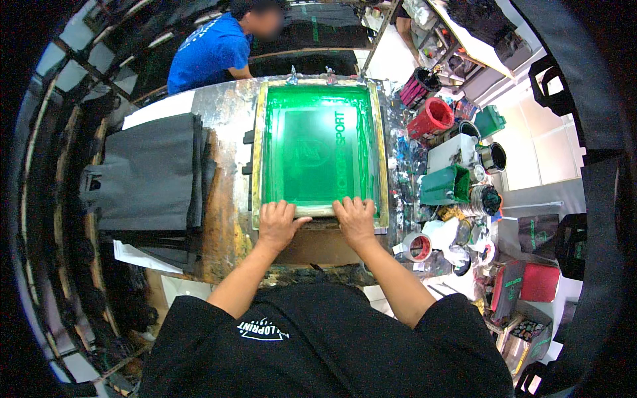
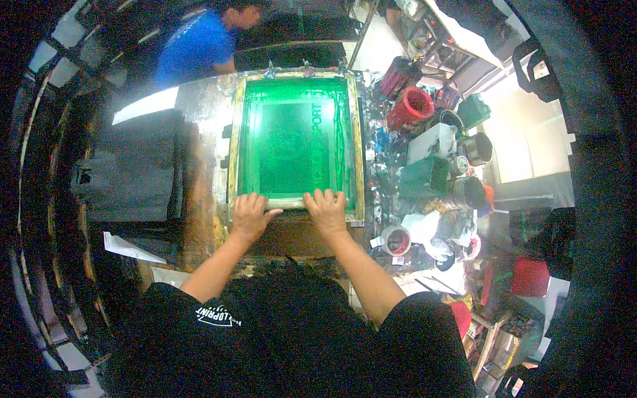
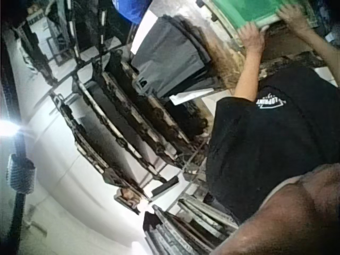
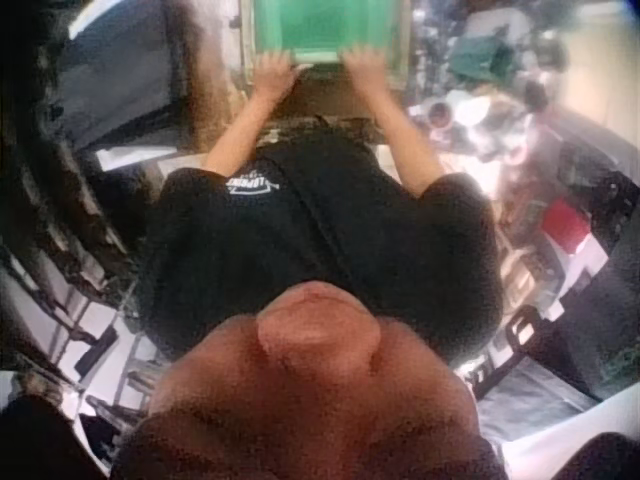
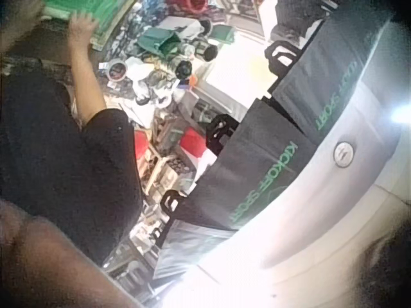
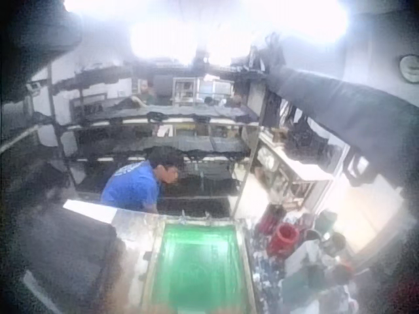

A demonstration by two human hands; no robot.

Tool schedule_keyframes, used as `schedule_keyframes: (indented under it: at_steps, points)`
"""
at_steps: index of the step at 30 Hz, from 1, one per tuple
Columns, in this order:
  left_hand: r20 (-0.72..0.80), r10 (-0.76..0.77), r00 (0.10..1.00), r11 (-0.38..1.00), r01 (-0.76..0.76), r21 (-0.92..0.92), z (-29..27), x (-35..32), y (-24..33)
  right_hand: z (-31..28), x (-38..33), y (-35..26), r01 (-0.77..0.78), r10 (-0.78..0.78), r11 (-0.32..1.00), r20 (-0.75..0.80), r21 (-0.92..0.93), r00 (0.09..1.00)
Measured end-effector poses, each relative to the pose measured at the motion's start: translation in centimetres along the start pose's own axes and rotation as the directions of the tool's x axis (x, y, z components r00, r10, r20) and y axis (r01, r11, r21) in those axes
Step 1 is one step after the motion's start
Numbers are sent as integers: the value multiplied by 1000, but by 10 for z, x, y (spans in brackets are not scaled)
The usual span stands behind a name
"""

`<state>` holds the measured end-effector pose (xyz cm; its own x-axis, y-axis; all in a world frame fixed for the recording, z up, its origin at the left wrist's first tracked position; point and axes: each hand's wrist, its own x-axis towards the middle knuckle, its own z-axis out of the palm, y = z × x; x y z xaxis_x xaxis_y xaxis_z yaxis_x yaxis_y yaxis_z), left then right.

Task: The person performs screen printing on black tote bags using a green ink-filled screen and a squeegee. They repeatedly pull the squeegee across the screen to transfer the design onto the bags, then lift the screen to reveal the printed logo. Another person in the background assists by moving the printed bags to a drying rack.

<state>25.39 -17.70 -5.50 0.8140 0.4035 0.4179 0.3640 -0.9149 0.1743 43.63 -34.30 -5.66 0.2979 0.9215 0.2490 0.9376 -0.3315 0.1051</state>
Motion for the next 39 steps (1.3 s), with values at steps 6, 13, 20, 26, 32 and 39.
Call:
schedule_keyframes:
  at_steps: [6, 13, 20, 26, 32, 39]
  points:
    - [45, -23, 999, 986, 30, -163, -12, 5, -10, -19, 15, 5, 6, -15, 995, 93, 99, 996]
    - [155, -420, 894, 906, 423, 13, -15, -76, -56, -18, -24, -10, -15, 24, 979, -37, 205, 999]
    - [198, -410, 890, 908, 419, -4, 3, -98, -77, -22, -26, -12, -84, 61, 943, 79, 321, 995]
    - [174, -513, 840, 735, 535, -417, -15, -95, -71, -75, -2, 1, -58, 51, 951, 31, 304, 998]
    - [13, -612, 791, 485, 389, -783, -101, -2, -38, -151, 63, 24, -15, 68, 968, -209, 249, 976]
    - [-206, -590, 781, 577, 229, -784, -109, 89, -60, -230, 194, 69, 34, 25, 994, -506, 106, 862]
